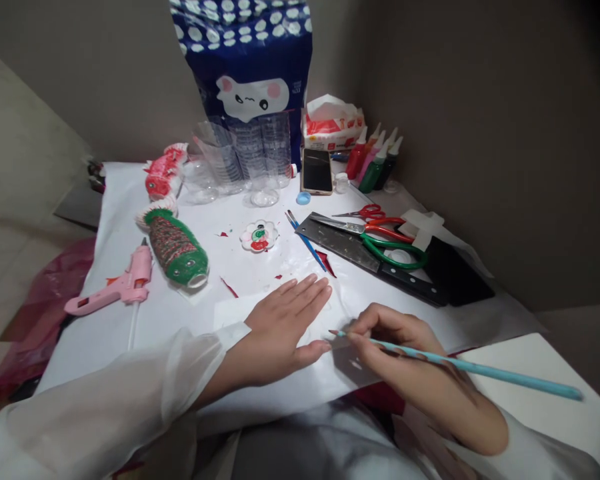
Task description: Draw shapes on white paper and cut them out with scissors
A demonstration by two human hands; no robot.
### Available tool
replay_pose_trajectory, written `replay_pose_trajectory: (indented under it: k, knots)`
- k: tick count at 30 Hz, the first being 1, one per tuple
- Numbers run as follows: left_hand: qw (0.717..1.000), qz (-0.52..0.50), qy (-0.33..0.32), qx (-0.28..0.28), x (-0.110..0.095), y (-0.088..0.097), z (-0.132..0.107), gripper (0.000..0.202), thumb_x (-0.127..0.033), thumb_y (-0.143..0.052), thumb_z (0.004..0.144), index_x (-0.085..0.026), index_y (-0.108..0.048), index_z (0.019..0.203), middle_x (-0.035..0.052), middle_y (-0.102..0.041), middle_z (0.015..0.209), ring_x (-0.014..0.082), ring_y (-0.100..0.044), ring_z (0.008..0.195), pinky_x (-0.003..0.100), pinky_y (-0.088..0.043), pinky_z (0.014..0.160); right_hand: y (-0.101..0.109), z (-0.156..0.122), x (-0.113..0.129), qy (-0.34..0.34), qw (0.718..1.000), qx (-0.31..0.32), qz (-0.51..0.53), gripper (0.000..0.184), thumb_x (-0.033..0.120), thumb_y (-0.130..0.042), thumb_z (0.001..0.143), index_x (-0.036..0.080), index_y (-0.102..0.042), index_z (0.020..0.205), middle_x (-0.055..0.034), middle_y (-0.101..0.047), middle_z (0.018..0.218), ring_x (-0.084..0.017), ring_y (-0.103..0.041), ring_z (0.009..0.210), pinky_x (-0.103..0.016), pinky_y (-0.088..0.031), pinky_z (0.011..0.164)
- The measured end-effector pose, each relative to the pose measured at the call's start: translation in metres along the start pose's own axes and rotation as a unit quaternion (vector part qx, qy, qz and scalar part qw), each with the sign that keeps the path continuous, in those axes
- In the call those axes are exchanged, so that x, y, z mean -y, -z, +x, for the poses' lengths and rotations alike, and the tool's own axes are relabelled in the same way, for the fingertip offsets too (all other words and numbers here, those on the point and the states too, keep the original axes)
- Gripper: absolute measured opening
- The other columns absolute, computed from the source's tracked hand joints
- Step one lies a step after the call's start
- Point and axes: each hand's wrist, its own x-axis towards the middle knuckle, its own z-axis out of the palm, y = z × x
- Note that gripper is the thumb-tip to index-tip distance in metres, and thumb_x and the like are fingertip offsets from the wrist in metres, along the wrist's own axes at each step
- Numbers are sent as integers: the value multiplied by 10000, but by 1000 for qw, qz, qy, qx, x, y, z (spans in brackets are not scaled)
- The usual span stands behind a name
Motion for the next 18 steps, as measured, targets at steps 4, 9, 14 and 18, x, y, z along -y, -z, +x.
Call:
replay_pose_trajectory:
  k: [4, 9, 14, 18]
  knots:
    - [1000, -11, 2, 1, 0, 1, -1, 725, -482, -473, 950, -105, -259, 1531, 87, -206, 1629, 217, -130, 1513, 406, -146, 1224, -8, 7, 0, 22, 1000, 6, -12, 132, 195, -583, 803, 204, -559, 673, 27, -572, 648, -139, -498, 618, -237, -401, 560]
    - [999, -39, 2, 0, 0, 4, 0, 722, -422, -498, 936, -107, -241, 1532, 98, -202, 1630, 214, -116, 1514, 412, -145, 1229, -10, 10, -5, 21, 1000, 0, -20, 151, 223, -588, 833, 198, -565, 686, 13, -593, 676, -151, -510, 648, -253, -418, 594]
    - [998, -57, 0, 2, 0, 6, 0, 727, -407, -508, 927, -89, -248, 1527, 121, -215, 1621, 231, -137, 1510, 436, -166, 1226, -9, 9, -5, 20, 999, 15, -25, 139, 228, -592, 859, 196, -595, 724, 3, -623, 704, -157, -530, 662, -255, -428, 605]
    - [999, -48, -4, -19, 0, 3, -3, 716, -405, -503, 924, -89, -264, 1521, 120, -231, 1618, 223, -137, 1510, 422, -158, 1227, -9, 8, -2, 22, 999, 33, -28, 136, 225, -581, 885, 199, -608, 755, 13, -631, 717, -152, -541, 674, -246, -435, 617]
